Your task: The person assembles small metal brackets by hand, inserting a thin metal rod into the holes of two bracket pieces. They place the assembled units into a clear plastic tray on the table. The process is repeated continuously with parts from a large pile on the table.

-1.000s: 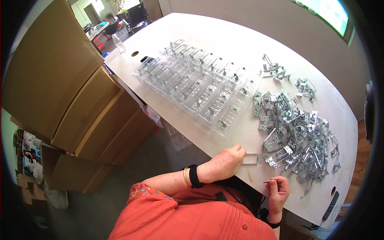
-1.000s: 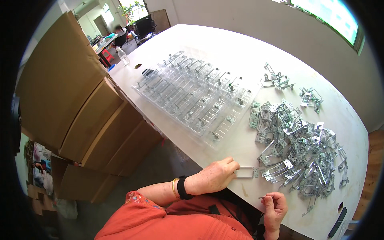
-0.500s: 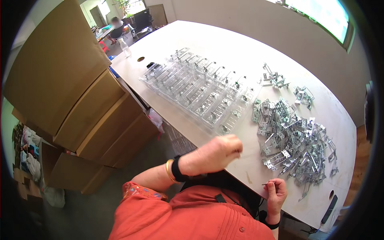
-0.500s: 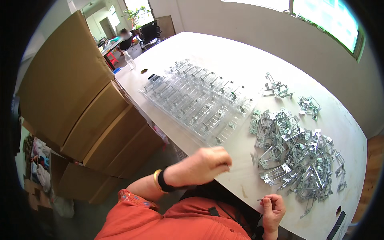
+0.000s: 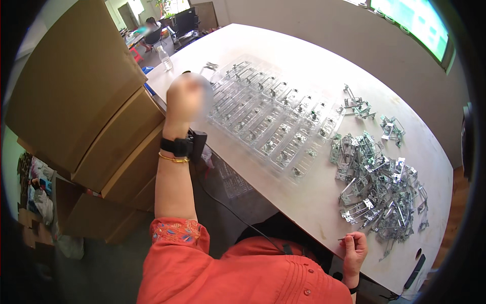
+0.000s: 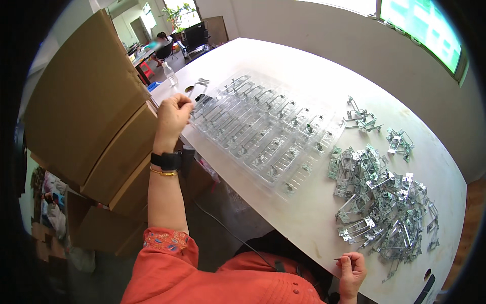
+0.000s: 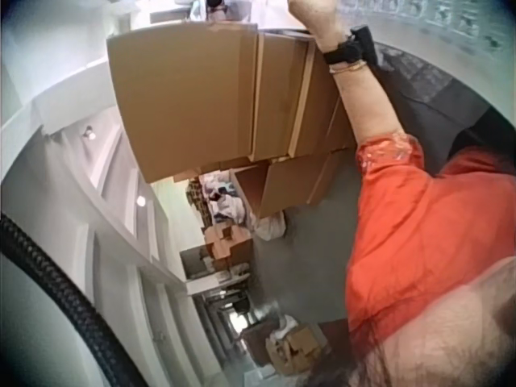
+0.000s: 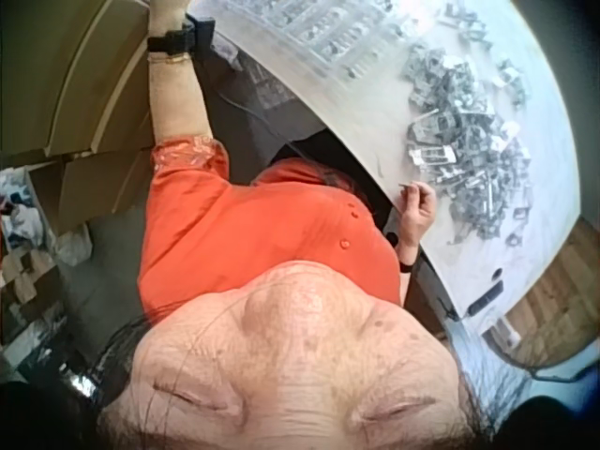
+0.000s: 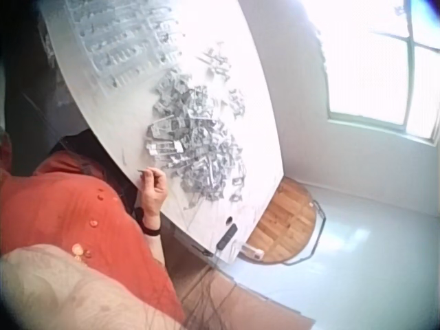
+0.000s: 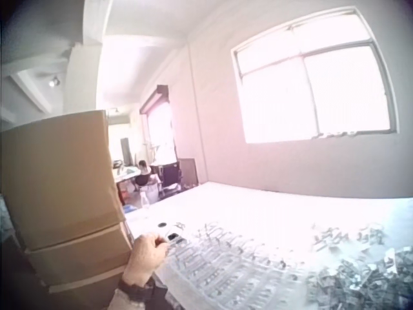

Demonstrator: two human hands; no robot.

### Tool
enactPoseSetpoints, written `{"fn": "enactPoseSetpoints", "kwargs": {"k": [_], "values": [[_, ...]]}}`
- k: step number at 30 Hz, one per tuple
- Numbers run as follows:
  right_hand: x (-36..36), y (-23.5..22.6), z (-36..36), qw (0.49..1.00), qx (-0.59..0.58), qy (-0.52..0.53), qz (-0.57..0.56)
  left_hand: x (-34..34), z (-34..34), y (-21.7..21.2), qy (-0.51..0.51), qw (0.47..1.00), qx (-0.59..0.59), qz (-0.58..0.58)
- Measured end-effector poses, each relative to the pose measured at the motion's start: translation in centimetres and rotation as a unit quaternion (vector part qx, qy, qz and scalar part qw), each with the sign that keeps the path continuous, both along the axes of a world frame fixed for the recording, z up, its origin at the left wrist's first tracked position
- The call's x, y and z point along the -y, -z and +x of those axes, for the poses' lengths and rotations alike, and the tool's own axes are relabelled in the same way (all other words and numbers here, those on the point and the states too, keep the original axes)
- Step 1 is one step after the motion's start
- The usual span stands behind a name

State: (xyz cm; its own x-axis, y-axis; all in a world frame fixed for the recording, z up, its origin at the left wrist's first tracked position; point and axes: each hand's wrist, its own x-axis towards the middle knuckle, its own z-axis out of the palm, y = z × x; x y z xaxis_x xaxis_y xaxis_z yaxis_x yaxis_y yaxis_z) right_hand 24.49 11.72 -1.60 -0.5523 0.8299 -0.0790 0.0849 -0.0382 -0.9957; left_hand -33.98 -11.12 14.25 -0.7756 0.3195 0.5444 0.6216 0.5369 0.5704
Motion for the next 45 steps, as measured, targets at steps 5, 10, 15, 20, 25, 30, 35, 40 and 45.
{"fn": "enactPoseSetpoints", "kwargs": {"k": [5,10,15,20,25,30,35,40,45], "values": [[-0.5,-0.3,-0.4,0.999,0.032,0.002,-0.006,0.9,-3.4,1.7,-0.066,0.998,-0.014,-0.022],[-1.0,0.3,-0.1,0.998,0.054,0.016,0.013,0.3,-4.9,4.4,-0.064,0.997,-0.036,-0.010],[-0.7,-0.1,-0.5,0.997,0.071,0.035,0.009,-0.5,-4.5,4.4,-0.075,0.997,0.005,0.034],[-1.0,-0.3,-0.8,0.994,0.100,0.040,0.003,-1.5,-6.0,6.4,-0.056,0.998,0.005,-0.008],[-1.3,-0.4,-1.1,0.992,0.119,0.050,0.005,-3.4,-6.5,7.2,-0.054,0.997,0.041,-0.029],[-1.6,-0.1,-1.2,0.992,0.115,0.053,0.004,-4.3,-6.8,7.0,-0.041,0.997,0.033,-0.055],[-1.7,0.3,-1.1,0.990,0.128,0.058,0.006,-4.9,-6.9,6.5,-0.034,0.995,0.053,-0.084],[-1.5,0.4,-1.2,0.990,0.129,0.063,0.010,-4.9,-7.5,6.7,-0.035,0.990,0.072,-0.112],[-1.4,0.2,-1.4,0.989,0.126,0.073,-0.005,-5.0,-7.6,6.4,-0.044,0.984,0.097,-0.141]]}}
